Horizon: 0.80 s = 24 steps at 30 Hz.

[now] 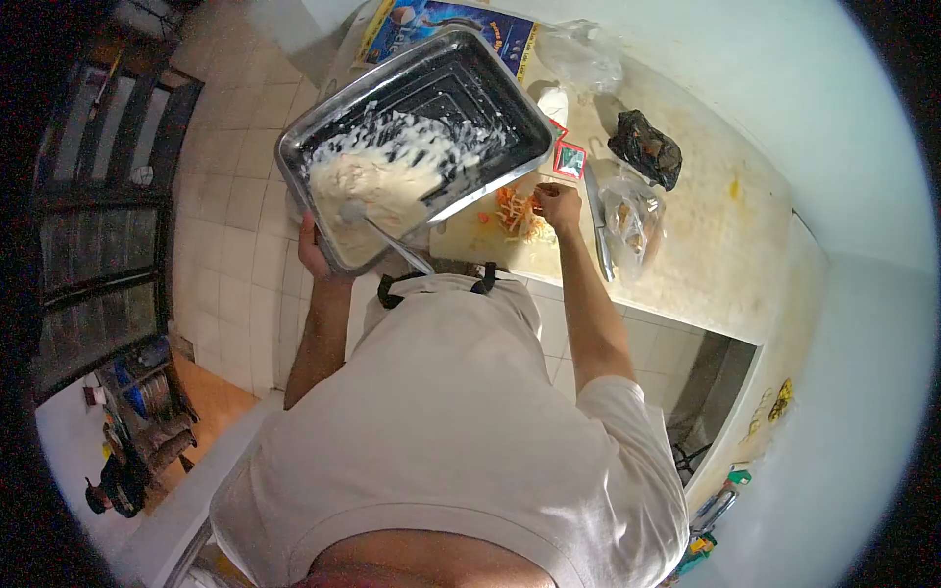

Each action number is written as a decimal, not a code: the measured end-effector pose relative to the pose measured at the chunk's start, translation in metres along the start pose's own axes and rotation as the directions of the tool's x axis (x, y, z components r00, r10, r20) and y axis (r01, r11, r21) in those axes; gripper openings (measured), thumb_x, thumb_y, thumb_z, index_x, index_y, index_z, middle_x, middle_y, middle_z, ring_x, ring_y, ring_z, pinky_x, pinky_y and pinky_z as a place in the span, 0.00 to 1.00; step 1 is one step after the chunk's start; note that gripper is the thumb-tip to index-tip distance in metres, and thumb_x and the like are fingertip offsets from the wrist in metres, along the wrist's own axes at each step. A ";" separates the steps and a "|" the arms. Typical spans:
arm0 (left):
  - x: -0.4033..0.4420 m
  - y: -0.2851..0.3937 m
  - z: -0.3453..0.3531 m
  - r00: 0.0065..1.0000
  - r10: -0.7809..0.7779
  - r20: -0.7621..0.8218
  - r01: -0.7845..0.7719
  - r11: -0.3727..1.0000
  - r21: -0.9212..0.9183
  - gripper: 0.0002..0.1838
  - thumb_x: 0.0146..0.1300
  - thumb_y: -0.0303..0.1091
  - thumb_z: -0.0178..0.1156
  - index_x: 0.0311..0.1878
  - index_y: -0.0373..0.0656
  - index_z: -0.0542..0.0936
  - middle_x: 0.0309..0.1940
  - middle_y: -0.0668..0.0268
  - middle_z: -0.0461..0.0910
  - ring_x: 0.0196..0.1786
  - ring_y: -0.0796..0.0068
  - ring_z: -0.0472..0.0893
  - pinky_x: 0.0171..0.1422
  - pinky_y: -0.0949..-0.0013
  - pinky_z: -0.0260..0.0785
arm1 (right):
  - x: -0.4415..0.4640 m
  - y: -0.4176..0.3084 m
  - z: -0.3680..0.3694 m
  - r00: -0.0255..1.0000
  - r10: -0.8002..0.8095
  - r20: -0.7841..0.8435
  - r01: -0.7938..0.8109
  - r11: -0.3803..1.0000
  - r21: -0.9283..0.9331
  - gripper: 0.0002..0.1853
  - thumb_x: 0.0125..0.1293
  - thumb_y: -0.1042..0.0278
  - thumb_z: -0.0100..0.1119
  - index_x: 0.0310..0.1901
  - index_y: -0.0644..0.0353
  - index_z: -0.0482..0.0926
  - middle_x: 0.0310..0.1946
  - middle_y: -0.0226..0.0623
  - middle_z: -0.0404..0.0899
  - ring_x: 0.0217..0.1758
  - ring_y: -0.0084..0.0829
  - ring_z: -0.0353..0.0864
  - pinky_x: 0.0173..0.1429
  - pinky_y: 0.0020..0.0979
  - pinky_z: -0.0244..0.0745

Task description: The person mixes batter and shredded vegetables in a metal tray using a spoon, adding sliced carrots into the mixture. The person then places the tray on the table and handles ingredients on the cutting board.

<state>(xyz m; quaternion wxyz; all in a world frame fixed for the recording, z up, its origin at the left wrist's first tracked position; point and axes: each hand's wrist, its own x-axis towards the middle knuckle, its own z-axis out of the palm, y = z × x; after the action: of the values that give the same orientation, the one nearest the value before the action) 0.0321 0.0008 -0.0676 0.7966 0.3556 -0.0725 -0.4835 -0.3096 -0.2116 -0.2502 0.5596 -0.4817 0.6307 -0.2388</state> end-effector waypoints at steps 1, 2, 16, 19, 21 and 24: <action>0.000 0.004 0.001 1.000 0.008 -0.015 -0.007 1.000 0.028 0.32 0.75 0.50 0.51 0.72 0.35 0.69 0.66 0.52 0.75 0.65 0.52 0.77 0.70 0.50 0.70 | -0.002 0.000 0.001 1.000 -0.010 -0.005 0.010 1.000 -0.015 0.13 0.69 0.74 0.67 0.51 0.73 0.84 0.40 0.45 0.87 0.36 0.33 0.90 0.38 0.32 0.90; 0.000 0.006 0.001 0.999 0.016 -0.029 -0.014 0.998 0.058 0.33 0.74 0.51 0.52 0.71 0.35 0.69 0.65 0.51 0.76 0.64 0.51 0.78 0.69 0.49 0.71 | -0.003 0.002 0.002 1.000 0.004 -0.011 -0.004 1.000 -0.009 0.13 0.69 0.74 0.67 0.51 0.73 0.84 0.40 0.45 0.87 0.36 0.33 0.90 0.38 0.32 0.90; 0.001 0.020 0.005 0.992 -0.111 0.052 0.113 0.993 -0.029 0.28 0.77 0.48 0.49 0.70 0.36 0.71 0.63 0.55 0.78 0.63 0.59 0.80 0.69 0.56 0.71 | -0.109 -0.115 -0.055 0.959 -0.250 -0.134 0.275 0.937 0.217 0.12 0.69 0.73 0.68 0.49 0.73 0.86 0.36 0.42 0.88 0.34 0.27 0.87 0.39 0.27 0.85; 0.004 0.021 -0.001 0.990 -0.098 0.097 0.099 0.995 -0.003 0.28 0.77 0.48 0.49 0.70 0.37 0.71 0.63 0.56 0.79 0.63 0.59 0.80 0.68 0.55 0.72 | -0.184 -0.214 -0.048 0.928 -0.348 -0.133 0.369 0.907 0.204 0.10 0.70 0.75 0.66 0.48 0.71 0.87 0.38 0.43 0.88 0.37 0.27 0.88 0.42 0.26 0.85; 0.003 0.024 0.002 0.990 -0.100 0.096 0.099 0.995 0.014 0.28 0.77 0.48 0.48 0.70 0.37 0.71 0.63 0.56 0.79 0.62 0.60 0.80 0.68 0.55 0.73 | -0.216 -0.256 -0.029 0.899 -0.422 -0.118 0.437 0.887 0.150 0.09 0.71 0.76 0.65 0.48 0.72 0.86 0.38 0.42 0.89 0.38 0.27 0.88 0.43 0.27 0.85; 0.000 0.028 0.014 0.987 -0.131 0.091 0.132 0.991 0.003 0.28 0.77 0.47 0.47 0.70 0.38 0.71 0.63 0.56 0.78 0.63 0.60 0.80 0.68 0.56 0.73 | -0.231 -0.284 0.008 0.832 -0.545 0.107 0.528 0.836 0.150 0.08 0.71 0.78 0.63 0.49 0.70 0.86 0.40 0.43 0.89 0.41 0.29 0.89 0.45 0.27 0.85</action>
<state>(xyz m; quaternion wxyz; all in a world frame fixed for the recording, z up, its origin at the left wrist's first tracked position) 0.0460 0.0013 -0.0393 0.7593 0.3360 -0.0843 -0.5508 -0.2269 -0.1271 0.0962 0.5411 -0.6227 0.4126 -0.3863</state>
